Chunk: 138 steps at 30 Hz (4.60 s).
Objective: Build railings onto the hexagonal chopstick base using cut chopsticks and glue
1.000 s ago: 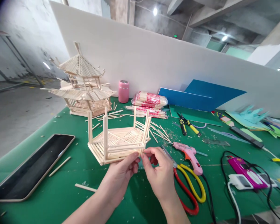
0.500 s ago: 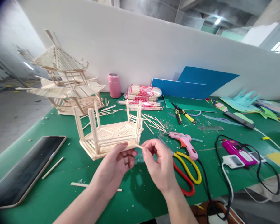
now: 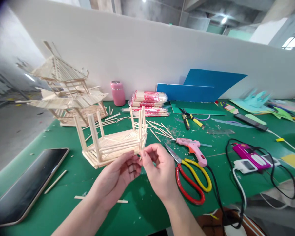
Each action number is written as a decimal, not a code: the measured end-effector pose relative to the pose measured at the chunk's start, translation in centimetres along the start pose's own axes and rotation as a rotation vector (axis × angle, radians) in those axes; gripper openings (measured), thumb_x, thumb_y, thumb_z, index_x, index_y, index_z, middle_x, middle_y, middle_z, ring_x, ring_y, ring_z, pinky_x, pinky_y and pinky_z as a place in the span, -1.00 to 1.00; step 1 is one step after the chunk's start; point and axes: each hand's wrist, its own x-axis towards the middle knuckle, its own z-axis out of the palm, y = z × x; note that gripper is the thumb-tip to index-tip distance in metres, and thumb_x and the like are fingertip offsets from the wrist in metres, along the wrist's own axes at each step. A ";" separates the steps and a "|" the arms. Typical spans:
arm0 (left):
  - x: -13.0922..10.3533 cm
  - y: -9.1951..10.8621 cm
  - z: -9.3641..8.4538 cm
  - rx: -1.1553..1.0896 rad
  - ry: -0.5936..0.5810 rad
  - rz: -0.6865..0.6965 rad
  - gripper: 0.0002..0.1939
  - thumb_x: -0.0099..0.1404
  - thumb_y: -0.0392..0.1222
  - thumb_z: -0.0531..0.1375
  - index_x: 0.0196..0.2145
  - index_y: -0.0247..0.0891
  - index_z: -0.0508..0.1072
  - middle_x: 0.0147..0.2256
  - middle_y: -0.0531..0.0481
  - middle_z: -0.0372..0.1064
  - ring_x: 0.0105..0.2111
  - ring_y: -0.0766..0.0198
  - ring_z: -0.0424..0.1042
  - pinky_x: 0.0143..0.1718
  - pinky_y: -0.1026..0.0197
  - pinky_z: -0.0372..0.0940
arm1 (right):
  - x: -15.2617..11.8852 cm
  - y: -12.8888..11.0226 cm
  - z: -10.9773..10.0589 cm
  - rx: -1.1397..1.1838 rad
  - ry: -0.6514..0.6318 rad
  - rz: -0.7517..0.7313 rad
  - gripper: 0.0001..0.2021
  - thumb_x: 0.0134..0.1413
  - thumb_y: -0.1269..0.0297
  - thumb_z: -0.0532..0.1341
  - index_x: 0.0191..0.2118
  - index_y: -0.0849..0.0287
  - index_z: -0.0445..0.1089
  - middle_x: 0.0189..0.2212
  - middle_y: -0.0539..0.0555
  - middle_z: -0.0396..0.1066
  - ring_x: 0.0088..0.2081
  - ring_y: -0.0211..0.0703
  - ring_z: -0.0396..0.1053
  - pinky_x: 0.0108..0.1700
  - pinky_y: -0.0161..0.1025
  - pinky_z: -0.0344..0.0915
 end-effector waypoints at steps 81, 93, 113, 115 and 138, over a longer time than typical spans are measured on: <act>-0.2 0.3 0.1 0.101 -0.021 0.036 -0.78 0.12 -0.11 0.14 -0.48 -0.36 0.38 -0.57 0.02 0.28 -0.59 0.39 0.21 -0.47 0.27 0.07 | 2.1 0.9 1.5 -0.449 0.236 -0.351 -0.89 0.00 0.27 0.21 -0.41 0.19 0.42 -0.56 -0.03 0.27 -0.55 -0.30 0.20 -0.52 -0.33 0.17; -0.1 0.1 0.1 0.108 0.000 0.028 -0.74 0.12 -0.07 0.15 -0.51 -0.35 0.37 -0.58 0.02 0.30 -0.60 0.40 0.20 -0.48 0.27 0.06 | 2.1 0.8 1.4 -0.460 0.224 -0.373 -0.91 0.01 0.31 0.21 -0.41 0.20 0.42 -0.55 -0.02 0.27 -0.52 -0.29 0.22 -0.52 -0.34 0.17; -0.2 0.0 0.1 0.080 -0.003 0.040 -0.79 0.11 -0.12 0.16 -0.49 -0.37 0.40 -0.59 0.02 0.30 -0.60 0.40 0.21 -0.48 0.27 0.07 | 1.9 0.7 1.5 -0.451 0.220 -0.371 -0.93 0.00 0.33 0.21 -0.41 0.20 0.41 -0.55 -0.03 0.26 -0.54 -0.31 0.20 -0.53 -0.34 0.16; -0.3 -0.2 0.0 0.048 -0.010 0.039 -0.80 0.11 -0.14 0.17 -0.49 -0.38 0.41 -0.58 0.02 0.31 -0.60 0.40 0.22 -0.48 0.28 0.08 | 1.5 0.9 1.2 -0.457 0.228 -0.372 -0.94 0.00 0.33 0.22 -0.41 0.20 0.40 -0.55 -0.02 0.26 -0.53 -0.30 0.20 -0.52 -0.34 0.17; -4.6 -5.0 -3.4 0.198 0.108 -0.067 -0.80 0.09 -0.23 0.24 -0.30 -0.36 0.41 -0.46 -0.06 0.42 -0.56 0.41 0.29 -0.47 0.34 0.19 | -6.0 2.9 -1.9 0.008 -0.081 0.223 -0.86 0.05 0.26 0.14 -0.46 0.17 0.34 -0.48 -0.01 0.25 -0.45 -0.27 0.23 -0.45 -0.35 0.21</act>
